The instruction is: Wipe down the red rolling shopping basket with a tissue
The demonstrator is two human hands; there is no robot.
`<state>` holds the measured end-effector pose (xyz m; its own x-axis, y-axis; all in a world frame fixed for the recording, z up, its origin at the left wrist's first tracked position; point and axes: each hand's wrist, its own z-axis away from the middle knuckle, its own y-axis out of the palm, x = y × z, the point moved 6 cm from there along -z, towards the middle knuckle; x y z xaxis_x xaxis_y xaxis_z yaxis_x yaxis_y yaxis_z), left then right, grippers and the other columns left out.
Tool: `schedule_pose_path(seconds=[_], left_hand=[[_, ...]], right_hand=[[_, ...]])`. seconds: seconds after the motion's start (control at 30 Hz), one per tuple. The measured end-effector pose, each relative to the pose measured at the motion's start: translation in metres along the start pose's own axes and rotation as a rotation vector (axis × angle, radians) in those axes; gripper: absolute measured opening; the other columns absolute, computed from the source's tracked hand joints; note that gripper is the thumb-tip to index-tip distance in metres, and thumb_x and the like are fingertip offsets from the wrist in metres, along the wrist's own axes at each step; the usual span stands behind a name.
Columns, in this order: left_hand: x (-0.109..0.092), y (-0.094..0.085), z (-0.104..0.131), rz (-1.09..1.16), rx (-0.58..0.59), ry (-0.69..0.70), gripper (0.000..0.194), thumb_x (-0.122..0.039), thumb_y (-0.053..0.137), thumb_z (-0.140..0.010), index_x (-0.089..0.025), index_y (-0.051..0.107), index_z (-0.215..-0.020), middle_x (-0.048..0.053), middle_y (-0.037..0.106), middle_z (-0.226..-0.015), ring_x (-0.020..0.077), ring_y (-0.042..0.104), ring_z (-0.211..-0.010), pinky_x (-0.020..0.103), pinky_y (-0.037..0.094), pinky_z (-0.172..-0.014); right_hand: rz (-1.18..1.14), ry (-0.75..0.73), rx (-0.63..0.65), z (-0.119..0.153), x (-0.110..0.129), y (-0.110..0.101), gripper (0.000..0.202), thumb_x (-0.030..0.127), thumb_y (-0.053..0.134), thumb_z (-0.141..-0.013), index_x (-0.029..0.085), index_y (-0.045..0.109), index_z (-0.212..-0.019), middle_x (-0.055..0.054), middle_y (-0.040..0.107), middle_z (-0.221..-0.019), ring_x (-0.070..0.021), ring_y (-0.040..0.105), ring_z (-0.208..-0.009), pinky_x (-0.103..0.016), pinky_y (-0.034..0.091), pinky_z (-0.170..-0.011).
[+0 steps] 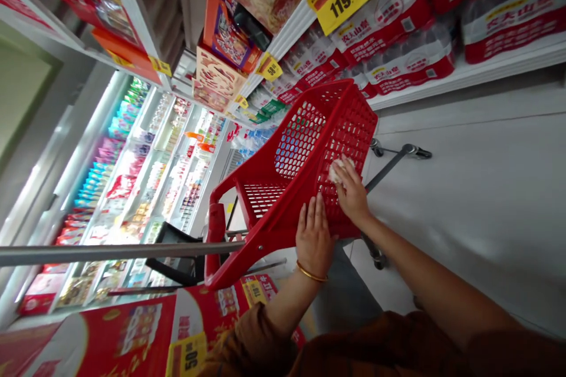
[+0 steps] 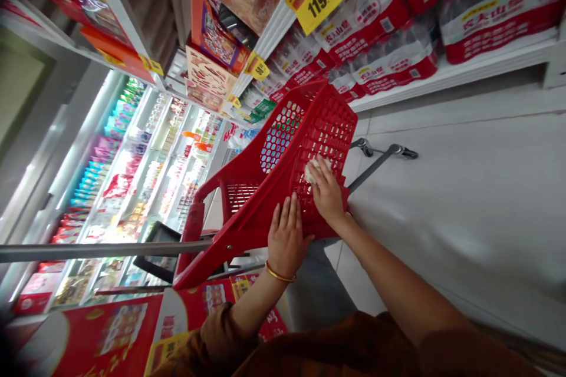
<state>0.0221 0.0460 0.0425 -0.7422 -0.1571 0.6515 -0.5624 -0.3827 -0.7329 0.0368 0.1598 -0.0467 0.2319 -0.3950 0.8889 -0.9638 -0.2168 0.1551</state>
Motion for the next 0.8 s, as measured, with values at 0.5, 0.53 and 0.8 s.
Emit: schedule_pose_path(seconds=[0.5, 0.53, 0.8], left_hand=[[0.003, -0.003, 0.006, -0.049, -0.109, 0.041, 0.063, -0.023, 0.044, -0.091, -0.005, 0.025, -0.148, 0.011, 0.02, -0.158, 0.022, 0.025, -0.146, 0.039, 0.026, -0.12], [0.004, -0.004, 0.007, -0.055, -0.115, 0.048, 0.061, -0.022, 0.043, -0.091, -0.006, 0.027, -0.148, 0.011, 0.021, -0.157, 0.022, 0.026, -0.145, 0.039, 0.027, -0.12], [0.012, -0.01, 0.01, -0.049, -0.147, 0.026, 0.057, -0.021, 0.042, -0.092, -0.004, 0.032, -0.146, 0.013, 0.026, -0.156, 0.0222, 0.028, -0.144, 0.038, 0.029, -0.119]], right_hand=[[-0.056, -0.056, 0.137, 0.078, 0.019, 0.015, 0.044, 0.016, 0.037, -0.097, 0.027, 0.049, -0.139, -0.005, 0.043, -0.149, -0.0206, 0.036, -0.139, -0.044, 0.035, -0.116], [-0.049, -0.071, 0.141, 0.082, 0.02, 0.014, 0.044, 0.016, 0.038, -0.097, 0.027, 0.049, -0.138, -0.005, 0.044, -0.148, -0.0207, 0.038, -0.138, -0.044, 0.037, -0.115], [0.02, -0.287, 0.226, 0.095, 0.03, -0.006, 0.049, 0.01, 0.041, -0.094, 0.027, 0.049, -0.139, -0.007, 0.054, -0.14, -0.021, 0.048, -0.132, -0.042, 0.047, -0.107]])
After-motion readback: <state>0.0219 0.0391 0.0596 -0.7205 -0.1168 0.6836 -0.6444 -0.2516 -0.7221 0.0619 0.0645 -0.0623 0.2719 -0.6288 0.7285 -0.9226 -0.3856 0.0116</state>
